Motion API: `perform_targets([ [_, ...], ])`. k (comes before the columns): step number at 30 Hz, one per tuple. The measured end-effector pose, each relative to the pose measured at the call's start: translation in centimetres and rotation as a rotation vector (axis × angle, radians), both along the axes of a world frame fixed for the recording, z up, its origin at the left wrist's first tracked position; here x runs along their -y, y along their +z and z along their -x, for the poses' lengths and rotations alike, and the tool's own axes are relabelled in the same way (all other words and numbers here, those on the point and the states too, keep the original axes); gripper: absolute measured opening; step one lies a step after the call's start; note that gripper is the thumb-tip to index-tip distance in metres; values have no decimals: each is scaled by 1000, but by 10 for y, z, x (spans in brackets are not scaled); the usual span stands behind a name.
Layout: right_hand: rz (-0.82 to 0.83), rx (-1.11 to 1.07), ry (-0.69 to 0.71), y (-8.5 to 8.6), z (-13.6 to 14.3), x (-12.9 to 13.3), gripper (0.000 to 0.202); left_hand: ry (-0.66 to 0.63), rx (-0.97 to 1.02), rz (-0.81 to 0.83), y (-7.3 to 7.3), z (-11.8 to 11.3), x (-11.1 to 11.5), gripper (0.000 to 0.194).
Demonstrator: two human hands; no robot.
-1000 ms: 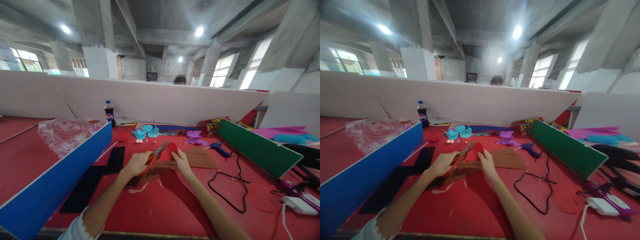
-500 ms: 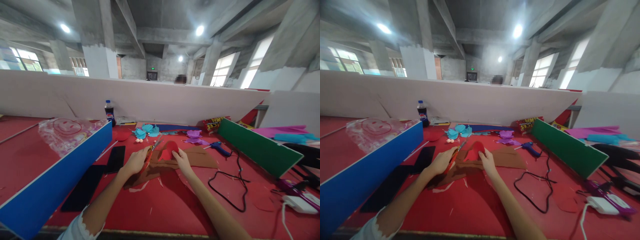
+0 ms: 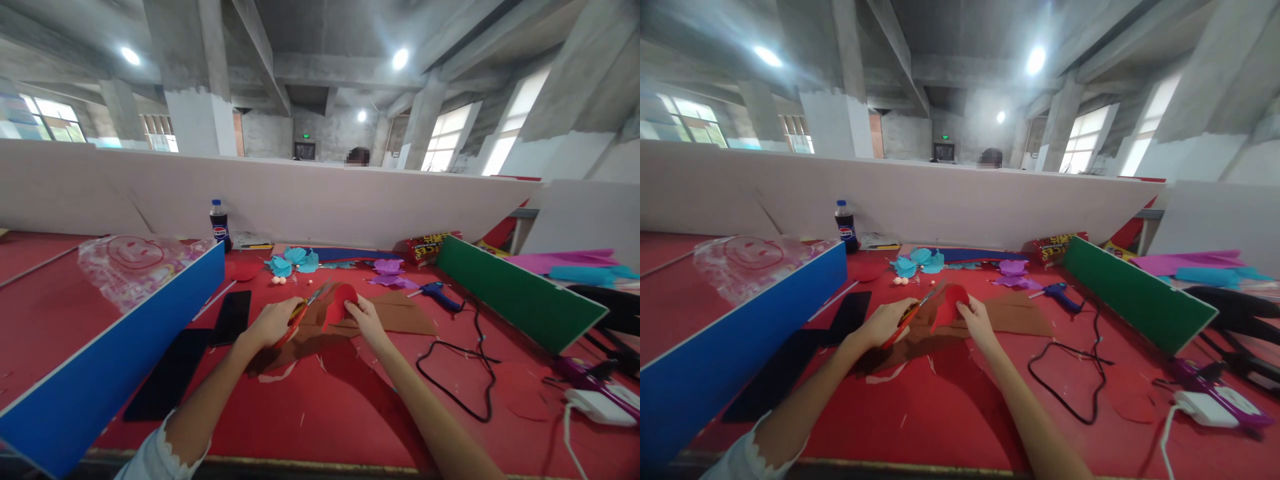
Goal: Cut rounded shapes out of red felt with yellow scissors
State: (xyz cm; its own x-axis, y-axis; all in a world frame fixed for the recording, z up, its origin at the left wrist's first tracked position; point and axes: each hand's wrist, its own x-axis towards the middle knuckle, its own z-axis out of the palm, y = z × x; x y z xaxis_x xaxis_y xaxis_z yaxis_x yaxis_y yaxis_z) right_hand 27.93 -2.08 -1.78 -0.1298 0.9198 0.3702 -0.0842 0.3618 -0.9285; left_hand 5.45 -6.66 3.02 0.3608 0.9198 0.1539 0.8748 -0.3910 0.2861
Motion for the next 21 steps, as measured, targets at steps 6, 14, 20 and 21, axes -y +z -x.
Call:
perform_targets([
  [6, 44, 23, 42, 3, 1, 2, 24, 176, -196, -25, -7, 5, -10, 29],
  [14, 115, 125, 294, -16, 14, 4, 27, 202, -260, 23, -20, 10, -16, 37],
  [20, 120, 165, 386, -15, 20, 14, 34, 127, 126, -5, -14, 4, -15, 26],
  [21, 113, 170, 391, -13, 20, 15, 36, 83, 234, 14, -14, 0, -15, 27],
])
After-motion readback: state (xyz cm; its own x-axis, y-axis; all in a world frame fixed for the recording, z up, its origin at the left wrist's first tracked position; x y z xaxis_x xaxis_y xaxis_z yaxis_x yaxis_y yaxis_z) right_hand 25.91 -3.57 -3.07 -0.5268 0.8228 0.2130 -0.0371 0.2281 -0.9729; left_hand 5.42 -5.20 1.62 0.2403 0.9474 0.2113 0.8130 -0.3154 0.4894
